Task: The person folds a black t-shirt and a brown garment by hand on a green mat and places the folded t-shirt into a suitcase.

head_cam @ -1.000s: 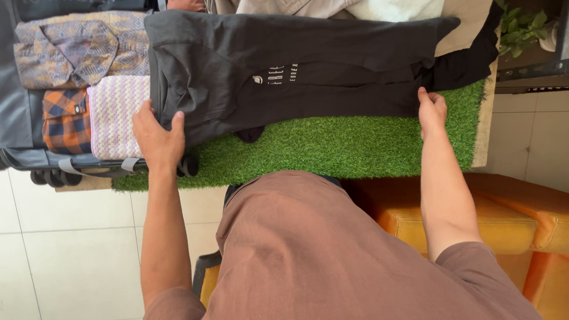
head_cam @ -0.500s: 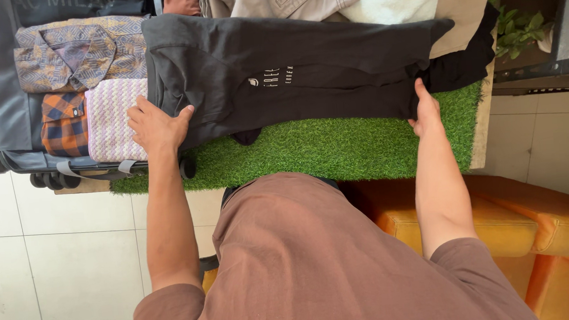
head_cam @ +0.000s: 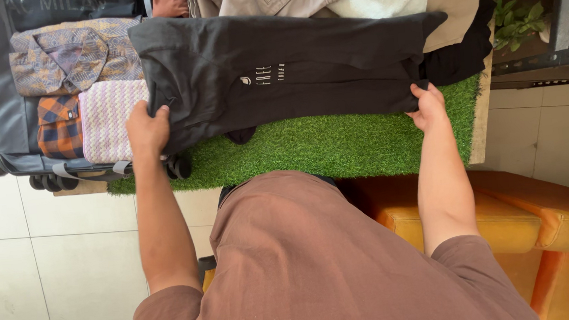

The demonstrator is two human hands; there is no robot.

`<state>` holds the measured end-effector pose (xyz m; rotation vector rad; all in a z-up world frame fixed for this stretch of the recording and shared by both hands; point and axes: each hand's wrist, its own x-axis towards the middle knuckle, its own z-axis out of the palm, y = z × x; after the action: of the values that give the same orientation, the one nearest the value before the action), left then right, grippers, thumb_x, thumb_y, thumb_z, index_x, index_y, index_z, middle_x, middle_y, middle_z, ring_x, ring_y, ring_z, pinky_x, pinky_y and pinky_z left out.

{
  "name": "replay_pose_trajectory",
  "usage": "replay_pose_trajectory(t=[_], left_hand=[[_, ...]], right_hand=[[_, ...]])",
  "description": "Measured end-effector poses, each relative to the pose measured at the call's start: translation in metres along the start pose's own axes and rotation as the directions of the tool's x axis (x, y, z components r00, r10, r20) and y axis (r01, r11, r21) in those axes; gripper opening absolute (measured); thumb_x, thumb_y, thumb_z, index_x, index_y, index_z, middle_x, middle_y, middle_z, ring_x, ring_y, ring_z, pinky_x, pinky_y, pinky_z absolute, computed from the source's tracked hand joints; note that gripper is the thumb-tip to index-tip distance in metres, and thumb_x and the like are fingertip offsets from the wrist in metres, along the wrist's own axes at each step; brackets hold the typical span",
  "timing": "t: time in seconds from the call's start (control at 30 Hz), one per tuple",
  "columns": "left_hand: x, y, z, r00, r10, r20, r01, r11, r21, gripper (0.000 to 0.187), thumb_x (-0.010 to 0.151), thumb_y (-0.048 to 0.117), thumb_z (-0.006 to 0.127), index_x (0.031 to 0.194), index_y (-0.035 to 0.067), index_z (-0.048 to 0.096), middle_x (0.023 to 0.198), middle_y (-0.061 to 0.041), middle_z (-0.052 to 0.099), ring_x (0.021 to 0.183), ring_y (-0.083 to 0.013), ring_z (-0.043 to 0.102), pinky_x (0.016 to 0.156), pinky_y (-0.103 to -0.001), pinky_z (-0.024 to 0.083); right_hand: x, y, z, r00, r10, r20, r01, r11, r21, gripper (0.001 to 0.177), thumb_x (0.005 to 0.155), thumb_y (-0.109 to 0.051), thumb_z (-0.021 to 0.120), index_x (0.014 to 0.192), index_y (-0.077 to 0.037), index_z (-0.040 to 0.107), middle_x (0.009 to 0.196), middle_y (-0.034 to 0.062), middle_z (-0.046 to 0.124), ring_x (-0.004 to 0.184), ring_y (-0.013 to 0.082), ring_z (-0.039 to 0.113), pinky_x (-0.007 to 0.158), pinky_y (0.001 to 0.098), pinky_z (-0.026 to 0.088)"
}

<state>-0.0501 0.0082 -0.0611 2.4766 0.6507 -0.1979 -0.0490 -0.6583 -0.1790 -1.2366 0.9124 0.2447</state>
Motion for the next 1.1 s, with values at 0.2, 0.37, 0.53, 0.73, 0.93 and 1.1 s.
replay_pose_trajectory(t=[0.2,0.37,0.53,0.73,0.93,1.1], left_hand=[[-0.018,-0.003,-0.016,0.998,0.055,0.023,-0.050,0.981,-0.188,0.033,0.094,0.021,0.073,0.113,-0.004,0.064,0.109,-0.026,0.070,0.102,-0.0419,0.066,0.090,-0.046,0.049],[-0.023,-0.009,-0.024,0.996,0.087,0.021,-0.074,0.935,-0.348,0.027,0.093,0.015,0.074,0.111,-0.003,0.065,0.104,-0.018,0.073,0.094,-0.0279,0.071,0.084,-0.038,0.052],[-0.032,-0.017,-0.038,0.993,0.088,0.082,-0.047,0.915,-0.401,0.026,0.093,0.013,0.074,0.111,-0.003,0.064,0.101,-0.013,0.073,0.088,-0.0202,0.069,0.079,-0.034,0.053],[-0.048,-0.023,-0.042,0.994,0.050,0.093,-0.020,0.955,-0.296,0.028,0.093,0.017,0.074,0.111,-0.002,0.065,0.100,-0.015,0.074,0.088,-0.0245,0.070,0.081,-0.036,0.052],[-0.062,-0.039,-0.031,0.996,0.089,-0.011,-0.089,0.972,-0.219,0.030,0.090,0.021,0.078,0.105,-0.001,0.065,0.100,-0.020,0.072,0.090,-0.0350,0.068,0.082,-0.043,0.050],[-0.066,-0.038,-0.026,0.999,0.031,0.017,-0.028,0.986,-0.162,0.031,0.091,0.023,0.079,0.101,-0.002,0.063,0.097,-0.022,0.071,0.089,-0.0357,0.068,0.083,-0.044,0.050]], right_hand=[[-0.008,0.014,-0.014,0.996,-0.074,0.049,0.073,0.997,0.022,0.022,0.104,-0.014,0.060,0.126,-0.013,0.062,0.123,0.0055,0.069,0.108,0.0198,0.068,0.088,0.0411,0.059],[-0.020,0.020,-0.029,0.985,-0.166,0.053,0.163,0.985,0.061,0.008,0.105,-0.011,0.065,0.113,-0.012,0.062,0.109,0.0033,0.069,0.095,0.0163,0.069,0.080,0.0368,0.061],[-0.045,0.025,-0.036,0.986,-0.165,0.026,0.164,0.986,0.042,0.008,0.103,-0.012,0.066,0.109,-0.015,0.061,0.108,0.0023,0.070,0.094,0.0151,0.069,0.077,0.0345,0.060],[-0.059,0.049,-0.050,0.995,-0.103,-0.011,0.103,0.994,-0.031,0.009,0.103,-0.014,0.066,0.109,-0.016,0.060,0.106,0.0010,0.070,0.092,0.0148,0.068,0.074,0.0333,0.058],[-0.063,0.083,-0.059,0.998,0.003,-0.062,-0.015,0.982,-0.190,0.011,0.101,-0.016,0.065,0.112,-0.014,0.061,0.105,0.0023,0.070,0.089,0.0160,0.069,0.072,0.0360,0.058],[-0.067,0.097,-0.051,0.994,-0.058,-0.090,0.035,0.970,-0.242,0.013,0.101,-0.015,0.067,0.112,-0.011,0.064,0.103,0.0038,0.071,0.086,0.0159,0.069,0.073,0.0367,0.058]])
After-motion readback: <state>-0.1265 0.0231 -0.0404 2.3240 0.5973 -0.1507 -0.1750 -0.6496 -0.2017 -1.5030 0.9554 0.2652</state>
